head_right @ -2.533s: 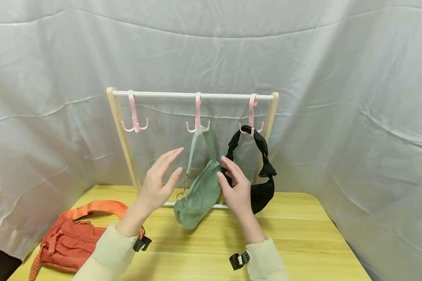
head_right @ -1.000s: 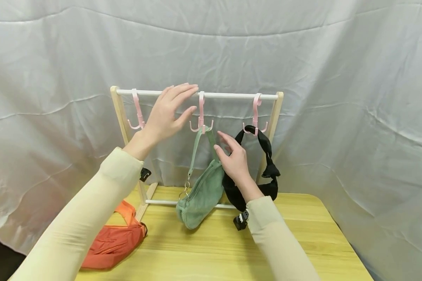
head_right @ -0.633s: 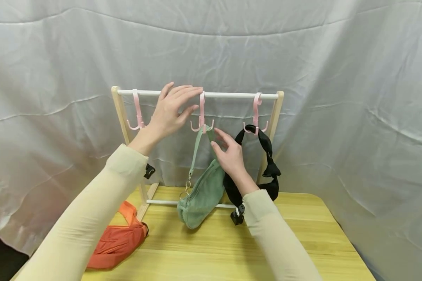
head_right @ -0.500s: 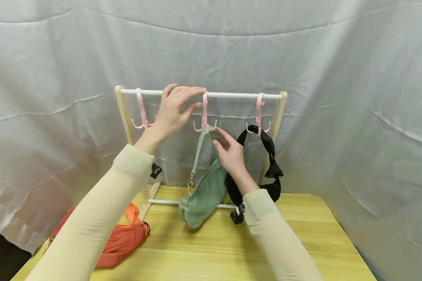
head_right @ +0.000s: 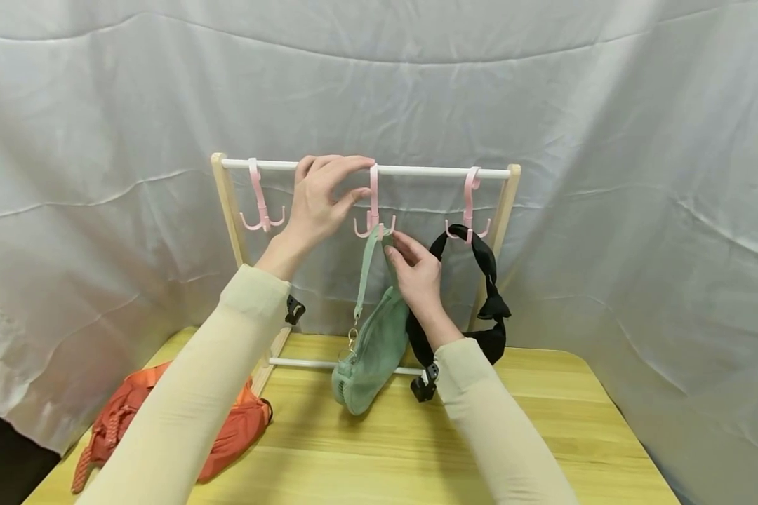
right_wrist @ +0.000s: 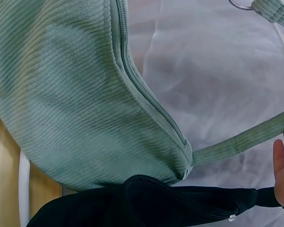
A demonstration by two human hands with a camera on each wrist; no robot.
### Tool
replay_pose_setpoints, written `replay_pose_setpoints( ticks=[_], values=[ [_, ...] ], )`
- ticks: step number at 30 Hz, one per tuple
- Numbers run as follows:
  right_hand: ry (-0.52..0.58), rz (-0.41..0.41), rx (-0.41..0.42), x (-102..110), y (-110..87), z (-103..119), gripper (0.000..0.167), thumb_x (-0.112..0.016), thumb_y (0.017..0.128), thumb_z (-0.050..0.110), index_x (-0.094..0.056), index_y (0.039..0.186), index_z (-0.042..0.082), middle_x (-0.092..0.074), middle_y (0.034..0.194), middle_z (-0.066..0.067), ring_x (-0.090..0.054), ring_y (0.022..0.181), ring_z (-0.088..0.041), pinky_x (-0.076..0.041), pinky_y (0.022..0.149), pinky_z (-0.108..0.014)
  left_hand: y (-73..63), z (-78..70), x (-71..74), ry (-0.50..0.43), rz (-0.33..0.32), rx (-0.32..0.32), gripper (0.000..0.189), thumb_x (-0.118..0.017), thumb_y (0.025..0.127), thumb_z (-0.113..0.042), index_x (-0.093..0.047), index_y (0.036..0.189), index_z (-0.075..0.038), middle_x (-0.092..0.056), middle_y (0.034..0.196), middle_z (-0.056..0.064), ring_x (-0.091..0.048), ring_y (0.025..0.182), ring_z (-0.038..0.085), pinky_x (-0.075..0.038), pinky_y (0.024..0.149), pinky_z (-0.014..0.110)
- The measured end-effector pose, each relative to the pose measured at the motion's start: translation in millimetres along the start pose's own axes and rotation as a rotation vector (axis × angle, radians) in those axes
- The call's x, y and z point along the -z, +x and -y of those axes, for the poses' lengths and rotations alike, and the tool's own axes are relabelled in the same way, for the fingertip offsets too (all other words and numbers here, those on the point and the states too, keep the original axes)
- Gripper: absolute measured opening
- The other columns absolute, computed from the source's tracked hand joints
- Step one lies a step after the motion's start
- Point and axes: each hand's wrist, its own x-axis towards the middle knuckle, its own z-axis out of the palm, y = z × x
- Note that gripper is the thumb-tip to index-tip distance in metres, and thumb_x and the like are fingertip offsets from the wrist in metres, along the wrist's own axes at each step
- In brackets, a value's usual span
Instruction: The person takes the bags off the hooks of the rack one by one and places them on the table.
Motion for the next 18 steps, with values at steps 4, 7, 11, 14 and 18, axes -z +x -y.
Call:
replay_pose_setpoints(
  ticks=[4,7,11,14,18],
  values=[
    [0.002,-0.037,0.015,-0.8,2.9,-3.9,0.03,-0.073,0.097,0.004,-0.072,0.127,-0.003,-0.072,0.121,-0.026,-0.071,0.104,-0.009,-0.055,0.087,-0.017,-0.2,-0.9,-0.9,0.002,-0.001,0.003,0.039,-0.073,0.097,-0.033,-0.071,0.133,-0.019,-0.071,0.133,-0.005,-0.06,0.12,0.018,-0.031,0.111,0.038],
    [0.003,-0.07,0.022,-0.9,3.3,-4.6,0.027,-0.074,0.097,0.005,-0.074,0.122,-0.004,-0.073,0.117,-0.024,-0.071,0.101,-0.006,-0.056,0.086,-0.017,-0.3,-2.1,-1.2,0.001,0.004,0.007,0.039,-0.073,0.097,-0.034,-0.071,0.133,-0.019,-0.071,0.133,-0.005,-0.06,0.12,0.018,-0.031,0.111,0.038],
    [-0.003,-0.087,0.039,-0.1,3.4,-3.8,0.025,-0.074,0.097,0.005,-0.074,0.119,-0.006,-0.074,0.115,-0.023,-0.071,0.1,-0.005,-0.056,0.085,-0.017,-0.4,-3.3,-1.8,-0.001,0.007,0.015,0.039,-0.073,0.097,-0.035,-0.071,0.133,-0.02,-0.071,0.134,-0.005,-0.059,0.121,0.018,-0.031,0.111,0.038],
    [0.0,-0.094,0.06,2.0,4.3,-3.2,0.024,-0.074,0.097,0.006,-0.074,0.118,-0.006,-0.074,0.113,-0.024,-0.071,0.096,-0.004,-0.056,0.084,-0.018,-0.1,-4.4,-2.3,-0.004,0.005,0.018,0.038,-0.073,0.097,-0.035,-0.071,0.133,-0.02,-0.071,0.134,-0.005,-0.059,0.121,0.018,-0.03,0.111,0.038],
    [0.0,-0.111,0.082,5.3,5.7,-2.8,0.023,-0.075,0.096,0.008,-0.076,0.115,-0.004,-0.074,0.112,-0.024,-0.07,0.094,-0.003,-0.055,0.081,-0.018,-0.1,-5.7,-2.6,-0.004,0.006,0.023,0.038,-0.073,0.097,-0.036,-0.071,0.132,-0.021,-0.071,0.134,-0.006,-0.059,0.121,0.018,-0.03,0.112,0.037]
  ],
)
